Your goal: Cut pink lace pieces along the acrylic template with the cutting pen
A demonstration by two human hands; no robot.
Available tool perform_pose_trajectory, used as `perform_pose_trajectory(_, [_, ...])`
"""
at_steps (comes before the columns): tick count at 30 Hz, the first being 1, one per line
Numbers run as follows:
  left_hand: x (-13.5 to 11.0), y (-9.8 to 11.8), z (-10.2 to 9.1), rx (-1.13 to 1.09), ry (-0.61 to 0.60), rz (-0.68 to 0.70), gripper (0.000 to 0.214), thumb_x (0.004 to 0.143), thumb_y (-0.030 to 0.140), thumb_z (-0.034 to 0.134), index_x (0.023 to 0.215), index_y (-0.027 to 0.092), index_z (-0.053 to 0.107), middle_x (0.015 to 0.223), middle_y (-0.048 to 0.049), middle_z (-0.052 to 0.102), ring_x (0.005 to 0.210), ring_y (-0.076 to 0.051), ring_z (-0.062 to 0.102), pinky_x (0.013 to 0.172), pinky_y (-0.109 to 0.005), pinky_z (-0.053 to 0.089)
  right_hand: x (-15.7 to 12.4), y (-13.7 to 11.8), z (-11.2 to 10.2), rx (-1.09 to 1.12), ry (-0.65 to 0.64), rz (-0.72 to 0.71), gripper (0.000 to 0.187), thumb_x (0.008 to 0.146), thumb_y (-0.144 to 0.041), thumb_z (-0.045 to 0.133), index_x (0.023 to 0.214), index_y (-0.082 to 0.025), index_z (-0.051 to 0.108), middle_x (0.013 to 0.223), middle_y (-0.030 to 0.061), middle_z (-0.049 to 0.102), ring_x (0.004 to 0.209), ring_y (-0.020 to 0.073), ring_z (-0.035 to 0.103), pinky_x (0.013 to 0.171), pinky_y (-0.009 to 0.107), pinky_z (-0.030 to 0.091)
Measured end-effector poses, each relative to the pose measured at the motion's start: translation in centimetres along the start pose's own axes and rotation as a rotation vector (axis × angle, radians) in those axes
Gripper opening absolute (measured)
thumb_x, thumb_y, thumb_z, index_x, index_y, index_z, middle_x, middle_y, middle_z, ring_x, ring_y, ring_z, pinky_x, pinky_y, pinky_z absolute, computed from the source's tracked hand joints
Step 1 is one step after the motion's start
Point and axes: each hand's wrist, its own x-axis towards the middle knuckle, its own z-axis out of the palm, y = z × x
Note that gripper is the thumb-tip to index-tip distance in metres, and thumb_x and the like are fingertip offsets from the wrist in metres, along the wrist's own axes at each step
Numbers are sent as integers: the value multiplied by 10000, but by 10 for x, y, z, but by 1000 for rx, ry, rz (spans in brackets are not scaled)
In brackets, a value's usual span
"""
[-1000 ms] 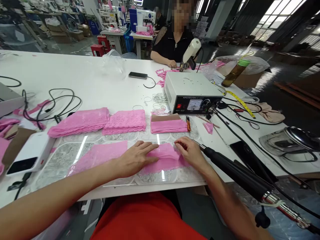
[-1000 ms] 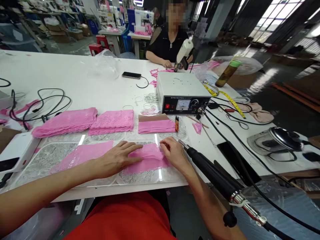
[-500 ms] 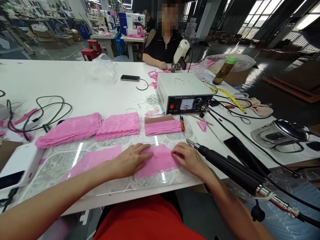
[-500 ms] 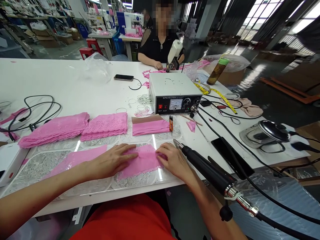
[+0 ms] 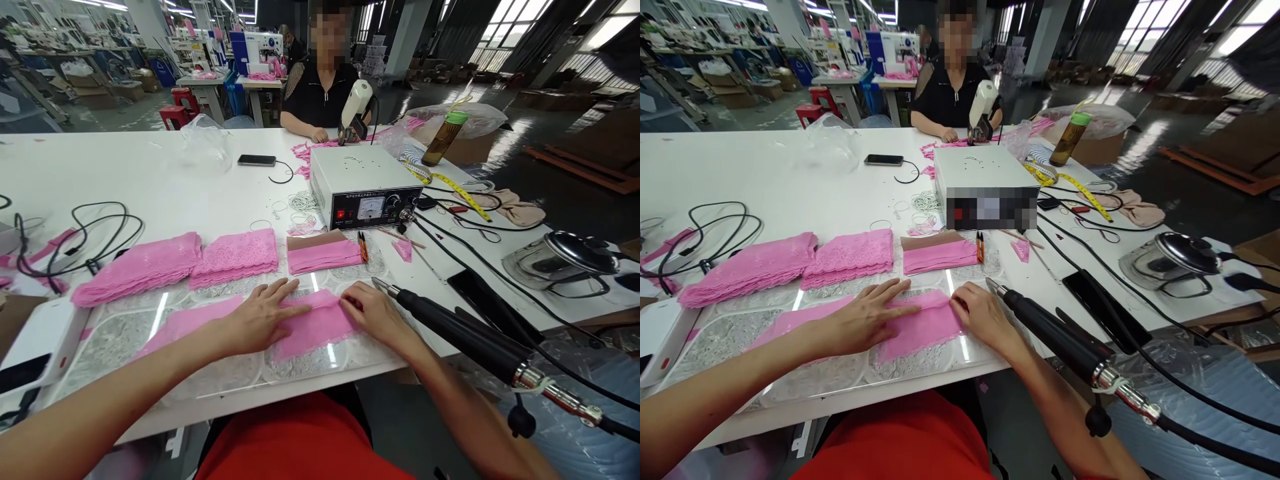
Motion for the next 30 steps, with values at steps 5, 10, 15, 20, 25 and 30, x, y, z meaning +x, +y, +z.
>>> perform_pose_trajectory(5, [2,-1,-1,27,33,39,577,882,242,660,1409,388,475,1593,-127,228,1445,-427,215,1077,-701,236,6,6,8,-15,120,86,161,903,-203,466,904,-179,625,860,73,663,758,185,616,684,307,477])
perform_pose_trajectory(10, [1,-4,-1,-16,50,60,520,862,253,685,1359,306,544,1559,-164,295,1434,-421,256,1079,-675,283,-12,1,-2,48,154,42,142,903,-195,477,930,-188,616,883,59,646,737,154,620,693,292,515])
perform_pose_trajectory(15, [10,-4,-7,-161,179,35,263,903,217,613,1160,198,666,1288,-140,576,1188,-294,559,978,-433,487,-35,1,-6,11,134,50,119,889,-181,504,874,-201,620,828,38,637,679,144,604,640,281,518])
perform_pose_trajectory(20, [12,-3,-14,-189,215,-110,123,877,162,610,959,143,700,971,-89,629,892,-212,606,827,-341,511,-40,5,-1,-11,165,16,117,900,-202,515,888,-202,631,818,35,640,645,138,600,610,271,521])
perform_pose_trajectory(25, [0,-3,-2,-194,230,-185,99,856,181,645,924,155,713,941,-79,632,889,-205,584,801,-321,493,-41,7,0,-7,199,-38,120,911,-237,524,910,-222,643,824,31,647,649,143,616,606,277,529])
perform_pose_trajectory(30, [-2,-1,13,-214,277,-222,128,897,180,598,832,167,708,890,-61,634,854,-182,580,800,-312,487,-41,9,1,-13,219,-74,129,918,-256,523,893,-231,647,815,29,649,629,140,614,592,280,532])
